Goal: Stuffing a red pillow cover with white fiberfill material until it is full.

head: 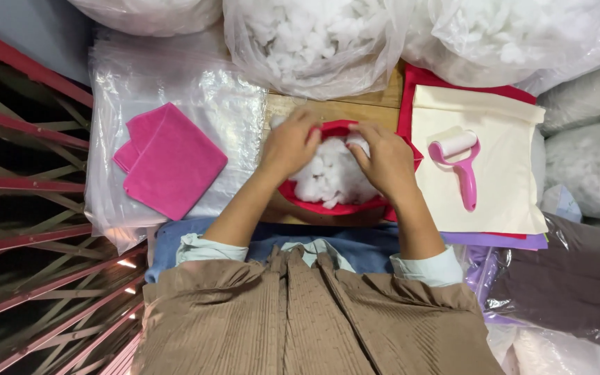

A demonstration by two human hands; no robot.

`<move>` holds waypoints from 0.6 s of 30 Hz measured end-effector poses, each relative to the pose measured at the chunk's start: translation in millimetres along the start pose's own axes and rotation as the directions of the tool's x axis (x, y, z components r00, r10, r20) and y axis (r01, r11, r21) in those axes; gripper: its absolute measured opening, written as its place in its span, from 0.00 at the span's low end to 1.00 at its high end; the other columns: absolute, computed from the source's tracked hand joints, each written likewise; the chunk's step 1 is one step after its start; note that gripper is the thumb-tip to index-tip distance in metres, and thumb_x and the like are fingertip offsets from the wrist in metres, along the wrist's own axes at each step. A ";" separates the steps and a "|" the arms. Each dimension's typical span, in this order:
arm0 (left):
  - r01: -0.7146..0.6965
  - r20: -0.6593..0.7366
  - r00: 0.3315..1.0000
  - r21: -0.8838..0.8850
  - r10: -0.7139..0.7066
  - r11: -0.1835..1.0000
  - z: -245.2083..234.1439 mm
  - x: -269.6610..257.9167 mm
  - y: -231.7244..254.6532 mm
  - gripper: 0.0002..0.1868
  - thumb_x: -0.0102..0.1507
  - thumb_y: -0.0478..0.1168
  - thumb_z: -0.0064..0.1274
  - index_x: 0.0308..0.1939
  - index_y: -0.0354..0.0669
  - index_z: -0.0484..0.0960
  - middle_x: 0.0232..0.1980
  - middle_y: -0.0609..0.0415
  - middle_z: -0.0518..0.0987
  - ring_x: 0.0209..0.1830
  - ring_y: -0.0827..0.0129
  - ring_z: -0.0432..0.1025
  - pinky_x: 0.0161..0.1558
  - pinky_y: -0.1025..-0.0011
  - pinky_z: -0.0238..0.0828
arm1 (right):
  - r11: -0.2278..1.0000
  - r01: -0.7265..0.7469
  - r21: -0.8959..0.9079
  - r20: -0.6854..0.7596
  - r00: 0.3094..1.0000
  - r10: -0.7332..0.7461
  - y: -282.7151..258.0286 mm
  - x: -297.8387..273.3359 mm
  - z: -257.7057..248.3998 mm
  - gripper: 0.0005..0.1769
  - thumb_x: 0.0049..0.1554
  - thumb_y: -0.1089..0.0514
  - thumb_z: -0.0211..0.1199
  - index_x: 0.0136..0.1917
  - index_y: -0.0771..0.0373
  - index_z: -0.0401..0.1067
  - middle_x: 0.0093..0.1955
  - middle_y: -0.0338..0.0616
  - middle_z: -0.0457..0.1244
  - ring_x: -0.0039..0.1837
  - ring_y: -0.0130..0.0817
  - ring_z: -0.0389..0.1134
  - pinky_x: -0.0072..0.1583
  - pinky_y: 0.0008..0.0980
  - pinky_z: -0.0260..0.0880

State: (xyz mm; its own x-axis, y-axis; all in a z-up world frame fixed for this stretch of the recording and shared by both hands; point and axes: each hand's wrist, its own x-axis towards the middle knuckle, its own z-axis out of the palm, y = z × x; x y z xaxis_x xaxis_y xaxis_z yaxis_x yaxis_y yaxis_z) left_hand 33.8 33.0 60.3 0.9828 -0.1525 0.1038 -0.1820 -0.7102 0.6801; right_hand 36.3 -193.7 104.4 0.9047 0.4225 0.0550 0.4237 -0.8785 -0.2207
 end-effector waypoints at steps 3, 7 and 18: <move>0.247 0.006 0.968 0.174 -0.252 0.953 16.3 20.7 -55.9 0.19 0.64 0.43 0.55 0.59 0.55 0.79 0.58 0.50 0.72 0.55 0.46 0.76 0.51 0.52 0.77 | 0.993 0.078 -0.085 -0.075 0.994 -0.085 -5.2 53.6 59.0 0.16 0.62 0.40 0.62 0.63 0.38 0.72 0.58 0.34 0.67 0.60 0.37 0.71 0.56 0.41 0.70; 0.344 -0.003 0.936 0.225 -0.353 0.912 37.1 23.4 -80.4 0.24 0.62 0.32 0.52 0.63 0.48 0.78 0.60 0.38 0.70 0.54 0.39 0.75 0.49 0.50 0.79 | 0.938 0.174 -0.300 -0.027 0.981 -0.191 -15.4 122.1 148.5 0.12 0.51 0.49 0.69 0.49 0.50 0.78 0.43 0.44 0.68 0.44 0.45 0.75 0.43 0.44 0.74; 0.304 -0.080 0.951 0.043 -0.300 0.952 42.2 53.7 -97.7 0.03 0.59 0.33 0.51 0.35 0.41 0.80 0.46 0.41 0.76 0.46 0.42 0.74 0.46 0.51 0.71 | 0.973 0.185 0.135 -0.003 0.983 -0.186 1.5 166.7 151.6 0.07 0.45 0.63 0.58 0.37 0.53 0.74 0.34 0.49 0.69 0.39 0.60 0.68 0.41 0.53 0.62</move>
State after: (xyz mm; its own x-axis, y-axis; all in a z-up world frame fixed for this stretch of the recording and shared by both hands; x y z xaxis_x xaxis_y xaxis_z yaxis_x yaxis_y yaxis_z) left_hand 103.2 65.2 -31.2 0.9913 0.1228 -0.0474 0.1241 -0.7515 0.6479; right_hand 180.9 -90.8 -34.3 0.8103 0.5778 0.0977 0.5733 -0.7471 -0.3364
